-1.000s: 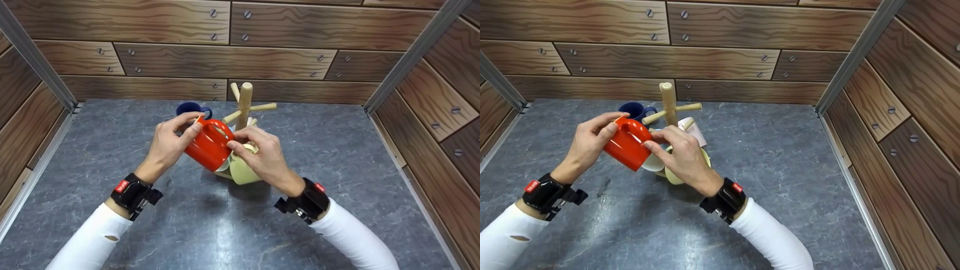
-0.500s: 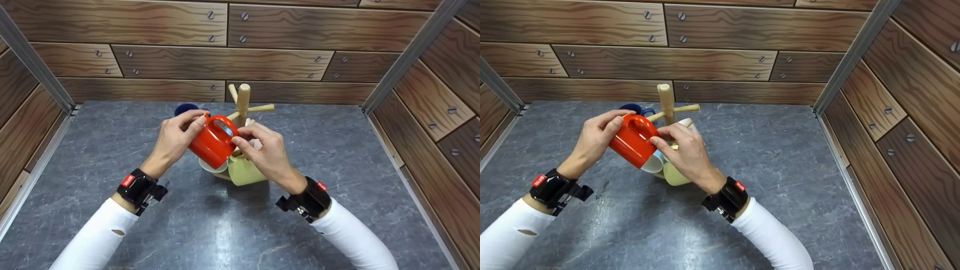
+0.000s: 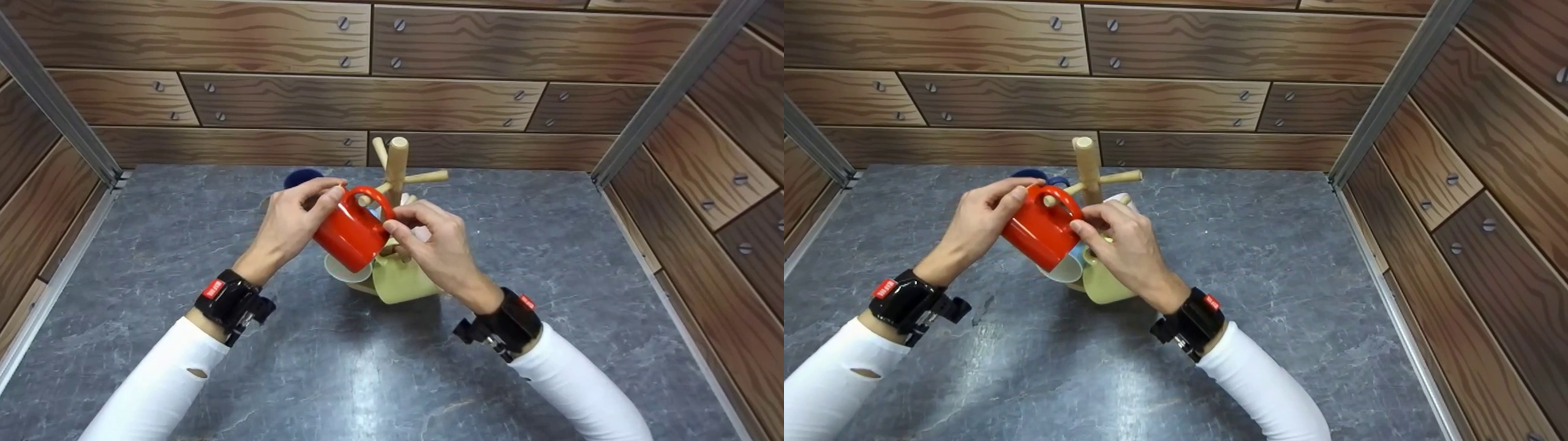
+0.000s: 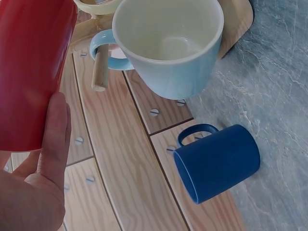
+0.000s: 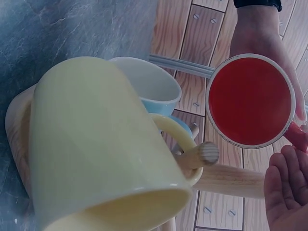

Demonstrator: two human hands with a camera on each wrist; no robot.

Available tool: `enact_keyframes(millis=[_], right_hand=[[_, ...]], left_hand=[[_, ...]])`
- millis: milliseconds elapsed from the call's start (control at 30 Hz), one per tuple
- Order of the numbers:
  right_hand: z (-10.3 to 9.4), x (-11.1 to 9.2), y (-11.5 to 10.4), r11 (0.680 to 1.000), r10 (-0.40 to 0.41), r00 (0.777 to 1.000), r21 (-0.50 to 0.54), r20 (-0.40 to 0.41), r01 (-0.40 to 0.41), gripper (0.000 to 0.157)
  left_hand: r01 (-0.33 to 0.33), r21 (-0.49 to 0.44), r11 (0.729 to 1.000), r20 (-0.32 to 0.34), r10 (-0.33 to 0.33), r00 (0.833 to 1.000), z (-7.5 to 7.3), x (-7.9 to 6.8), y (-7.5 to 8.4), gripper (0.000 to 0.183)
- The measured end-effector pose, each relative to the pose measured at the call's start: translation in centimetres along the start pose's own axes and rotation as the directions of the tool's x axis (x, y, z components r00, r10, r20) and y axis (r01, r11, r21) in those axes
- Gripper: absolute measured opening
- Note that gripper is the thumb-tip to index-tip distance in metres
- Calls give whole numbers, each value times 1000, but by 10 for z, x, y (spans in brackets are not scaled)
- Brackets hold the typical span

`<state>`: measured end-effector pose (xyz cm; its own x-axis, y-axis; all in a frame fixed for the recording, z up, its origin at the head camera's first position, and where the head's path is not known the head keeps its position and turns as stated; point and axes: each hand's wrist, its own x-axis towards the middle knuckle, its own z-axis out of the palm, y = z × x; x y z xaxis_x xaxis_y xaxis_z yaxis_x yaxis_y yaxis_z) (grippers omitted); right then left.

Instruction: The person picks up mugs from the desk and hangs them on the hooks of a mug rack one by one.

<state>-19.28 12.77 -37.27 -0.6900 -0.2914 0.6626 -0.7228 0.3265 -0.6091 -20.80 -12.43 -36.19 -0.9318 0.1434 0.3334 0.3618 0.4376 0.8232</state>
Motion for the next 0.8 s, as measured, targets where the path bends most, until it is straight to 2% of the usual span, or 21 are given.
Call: enact_keyframes(millis=[333, 633, 800], right_hand=[[-1, -1, 7, 1000, 10, 1000, -1, -10, -10, 15], [-4, 0, 10, 999, 50, 999, 0, -14, -50, 16], [-5, -1, 10, 998, 66, 998, -20, -15, -67, 17]], left_hand=[[-50, 41, 998, -28, 52, 998, 6, 5, 1, 47], [-35, 42, 999, -31, 36, 999, 11, 6, 0, 52], [-49, 55, 997, -32, 50, 998, 14, 8, -1, 52]])
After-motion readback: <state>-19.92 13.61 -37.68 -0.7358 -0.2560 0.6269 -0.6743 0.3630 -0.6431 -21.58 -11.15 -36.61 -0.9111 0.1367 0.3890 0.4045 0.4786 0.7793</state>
